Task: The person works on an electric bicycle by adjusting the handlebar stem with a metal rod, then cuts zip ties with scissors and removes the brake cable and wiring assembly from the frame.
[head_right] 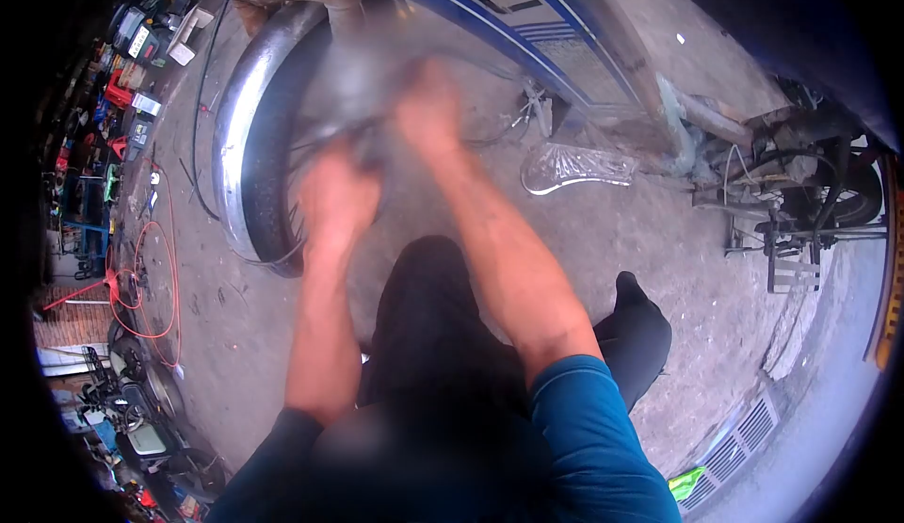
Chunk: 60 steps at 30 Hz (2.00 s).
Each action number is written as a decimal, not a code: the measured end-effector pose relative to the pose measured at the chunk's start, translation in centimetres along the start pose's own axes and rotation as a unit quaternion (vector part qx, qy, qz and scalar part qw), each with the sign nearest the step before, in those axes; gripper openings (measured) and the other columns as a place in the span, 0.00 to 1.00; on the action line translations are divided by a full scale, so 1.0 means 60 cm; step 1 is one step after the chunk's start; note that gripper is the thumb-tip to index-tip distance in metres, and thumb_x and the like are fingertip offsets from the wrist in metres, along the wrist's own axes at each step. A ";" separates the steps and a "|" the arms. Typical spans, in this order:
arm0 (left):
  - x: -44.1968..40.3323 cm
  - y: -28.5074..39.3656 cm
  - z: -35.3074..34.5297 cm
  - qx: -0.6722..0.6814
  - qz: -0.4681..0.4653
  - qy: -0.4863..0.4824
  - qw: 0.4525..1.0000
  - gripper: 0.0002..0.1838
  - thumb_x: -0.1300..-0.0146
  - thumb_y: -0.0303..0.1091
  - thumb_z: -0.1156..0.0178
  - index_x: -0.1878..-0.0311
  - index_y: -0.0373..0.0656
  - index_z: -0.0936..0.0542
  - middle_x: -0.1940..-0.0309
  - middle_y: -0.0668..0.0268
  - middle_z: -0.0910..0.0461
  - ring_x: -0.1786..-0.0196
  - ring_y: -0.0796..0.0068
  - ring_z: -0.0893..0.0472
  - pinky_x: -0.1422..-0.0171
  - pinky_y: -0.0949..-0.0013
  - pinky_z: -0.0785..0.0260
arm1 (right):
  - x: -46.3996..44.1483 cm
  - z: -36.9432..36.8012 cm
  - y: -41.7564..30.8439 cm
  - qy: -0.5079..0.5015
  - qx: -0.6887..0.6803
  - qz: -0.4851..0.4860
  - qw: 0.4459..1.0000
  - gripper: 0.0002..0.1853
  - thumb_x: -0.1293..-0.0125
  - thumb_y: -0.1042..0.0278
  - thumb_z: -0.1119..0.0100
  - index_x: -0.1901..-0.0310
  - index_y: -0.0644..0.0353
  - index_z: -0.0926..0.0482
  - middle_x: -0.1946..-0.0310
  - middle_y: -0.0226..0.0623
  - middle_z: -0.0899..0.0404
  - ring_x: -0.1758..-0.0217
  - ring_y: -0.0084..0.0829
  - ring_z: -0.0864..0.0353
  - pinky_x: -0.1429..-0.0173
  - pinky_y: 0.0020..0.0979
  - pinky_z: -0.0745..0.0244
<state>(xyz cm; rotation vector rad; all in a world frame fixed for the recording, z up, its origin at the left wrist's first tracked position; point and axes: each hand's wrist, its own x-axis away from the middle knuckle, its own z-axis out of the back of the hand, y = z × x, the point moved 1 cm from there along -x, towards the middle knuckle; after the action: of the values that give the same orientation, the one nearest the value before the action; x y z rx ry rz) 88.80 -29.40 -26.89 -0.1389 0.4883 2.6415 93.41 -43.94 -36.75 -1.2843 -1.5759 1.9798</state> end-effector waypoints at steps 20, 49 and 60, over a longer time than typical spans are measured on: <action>-0.029 -0.012 0.014 0.039 0.006 -0.071 0.997 0.14 0.48 0.37 0.38 0.62 0.38 0.19 0.67 0.45 0.18 0.58 0.43 0.19 0.50 0.49 0.29 | 0.044 0.022 -0.011 -0.075 0.070 -0.057 0.993 0.10 0.33 0.63 0.42 0.60 0.62 0.26 0.72 0.32 0.23 0.75 0.21 0.26 0.72 0.28 0.30; 0.058 0.129 -0.084 0.610 0.179 -0.554 0.538 0.13 0.46 0.37 0.34 0.69 0.34 0.20 0.78 0.61 0.22 0.76 0.72 0.22 0.72 0.71 0.31 | 0.134 -0.029 0.085 -0.009 -0.120 -0.218 0.968 0.08 0.30 0.66 0.47 0.55 0.60 0.28 0.68 0.33 0.20 0.77 0.20 0.26 0.74 0.23 0.30; 0.092 0.192 -0.139 0.710 0.203 -0.450 0.502 0.12 0.40 0.38 0.39 0.63 0.36 0.20 0.78 0.63 0.23 0.77 0.70 0.24 0.71 0.69 0.33 | 0.145 -0.013 0.075 -0.044 -0.116 -0.172 0.977 0.07 0.30 0.66 0.47 0.55 0.59 0.28 0.67 0.33 0.21 0.77 0.20 0.26 0.72 0.23 0.30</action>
<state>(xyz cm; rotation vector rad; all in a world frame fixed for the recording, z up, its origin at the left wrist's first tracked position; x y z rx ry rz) 78.88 -39.82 -32.02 1.8455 2.0862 1.3001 90.48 -38.92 -44.73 -0.9280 -1.9676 1.6974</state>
